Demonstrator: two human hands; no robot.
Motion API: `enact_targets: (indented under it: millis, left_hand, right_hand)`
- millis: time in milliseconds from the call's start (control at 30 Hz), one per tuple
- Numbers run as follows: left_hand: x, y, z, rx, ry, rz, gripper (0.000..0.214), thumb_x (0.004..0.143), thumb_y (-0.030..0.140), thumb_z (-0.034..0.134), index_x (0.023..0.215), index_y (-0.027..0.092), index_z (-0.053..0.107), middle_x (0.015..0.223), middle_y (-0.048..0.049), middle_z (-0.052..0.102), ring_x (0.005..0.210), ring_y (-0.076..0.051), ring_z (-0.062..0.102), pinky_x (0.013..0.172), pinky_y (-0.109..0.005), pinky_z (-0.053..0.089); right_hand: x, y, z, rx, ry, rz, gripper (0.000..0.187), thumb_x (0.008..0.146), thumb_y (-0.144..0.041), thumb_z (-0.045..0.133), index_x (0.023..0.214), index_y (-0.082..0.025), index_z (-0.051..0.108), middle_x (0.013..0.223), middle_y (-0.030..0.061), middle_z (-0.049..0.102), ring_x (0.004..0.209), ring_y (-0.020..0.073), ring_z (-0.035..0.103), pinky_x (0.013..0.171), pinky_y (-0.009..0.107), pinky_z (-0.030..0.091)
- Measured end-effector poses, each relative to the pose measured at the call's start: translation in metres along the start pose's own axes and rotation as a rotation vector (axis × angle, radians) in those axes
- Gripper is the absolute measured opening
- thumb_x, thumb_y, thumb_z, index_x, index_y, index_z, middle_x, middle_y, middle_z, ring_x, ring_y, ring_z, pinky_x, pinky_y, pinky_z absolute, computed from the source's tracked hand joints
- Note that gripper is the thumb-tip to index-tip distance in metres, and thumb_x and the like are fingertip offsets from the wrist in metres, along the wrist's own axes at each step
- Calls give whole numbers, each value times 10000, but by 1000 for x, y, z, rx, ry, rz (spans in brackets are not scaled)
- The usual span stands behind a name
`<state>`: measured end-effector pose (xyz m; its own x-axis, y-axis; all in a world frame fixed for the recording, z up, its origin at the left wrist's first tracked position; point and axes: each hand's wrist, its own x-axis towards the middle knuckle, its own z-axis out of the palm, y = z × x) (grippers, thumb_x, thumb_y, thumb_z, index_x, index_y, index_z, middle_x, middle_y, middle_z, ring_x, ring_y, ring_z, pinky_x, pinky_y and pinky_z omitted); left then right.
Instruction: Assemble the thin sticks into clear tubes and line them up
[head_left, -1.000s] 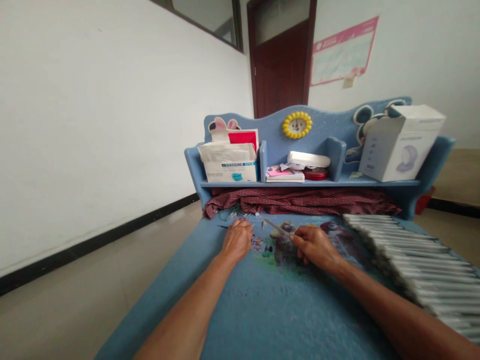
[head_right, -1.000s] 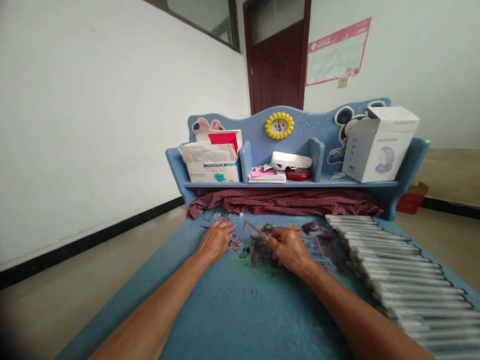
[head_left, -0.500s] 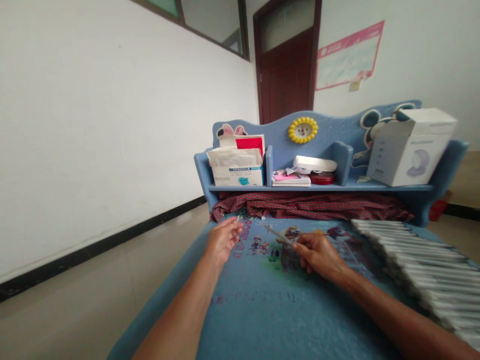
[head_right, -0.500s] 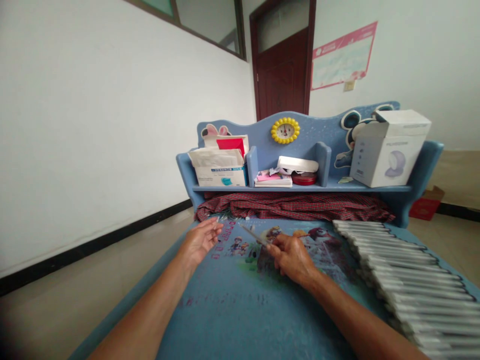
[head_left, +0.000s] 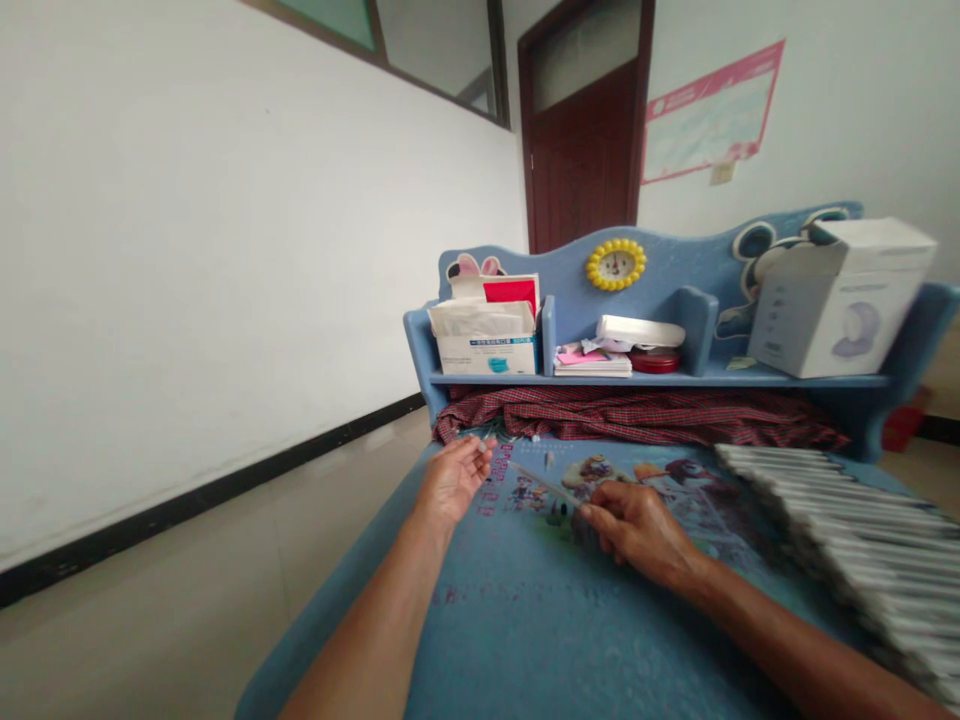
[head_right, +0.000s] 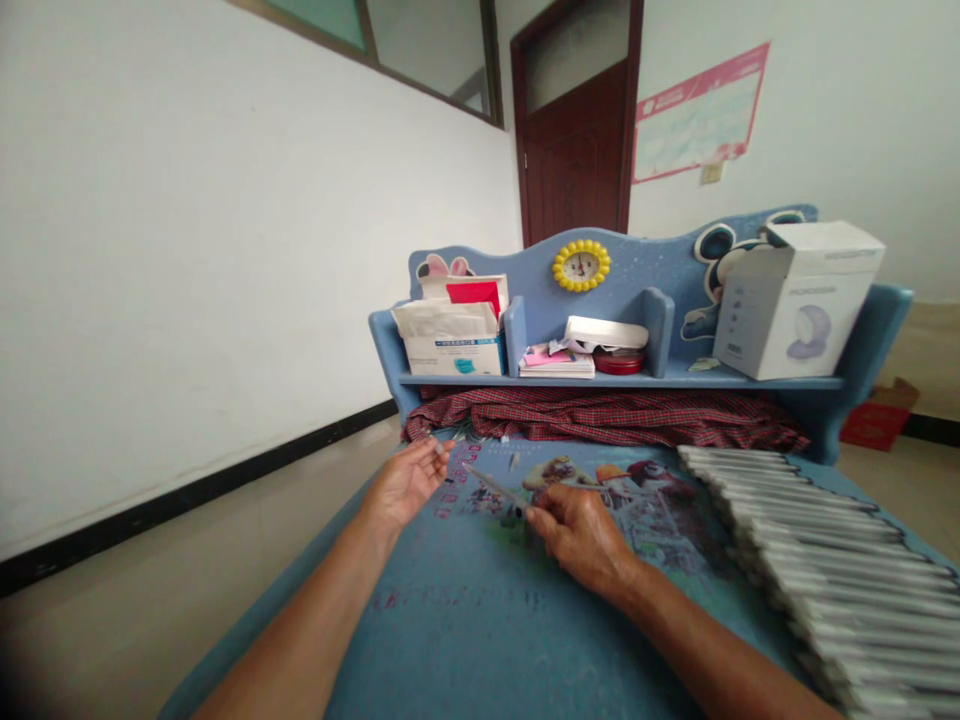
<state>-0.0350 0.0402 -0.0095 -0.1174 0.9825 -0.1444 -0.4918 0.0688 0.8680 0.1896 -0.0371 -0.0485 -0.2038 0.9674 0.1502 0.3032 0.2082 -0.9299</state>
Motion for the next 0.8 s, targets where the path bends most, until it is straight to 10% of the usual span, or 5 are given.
enact_targets:
  millis: [400, 800]
  left_hand:
    - [-7, -16, 6, 138, -183, 26, 141, 694, 141, 615, 773, 147, 498, 772, -103, 680, 584, -122, 617, 540, -219, 477]
    - [2, -24, 1, 863, -166, 565, 151, 636, 204, 587, 772, 169, 531, 617, 24, 576, 562, -125, 586, 500, -216, 463]
  right_hand:
    - [-1, -1, -1, -54, 25, -34, 229, 793, -360, 478, 648, -185, 501, 479, -31, 476, 395, 88, 435, 383, 201, 318]
    - [3, 0, -12, -97, 122, -59, 215, 783, -354, 481, 678, -168, 502, 481, -38, 489, 407, 91, 455, 395, 196, 322]
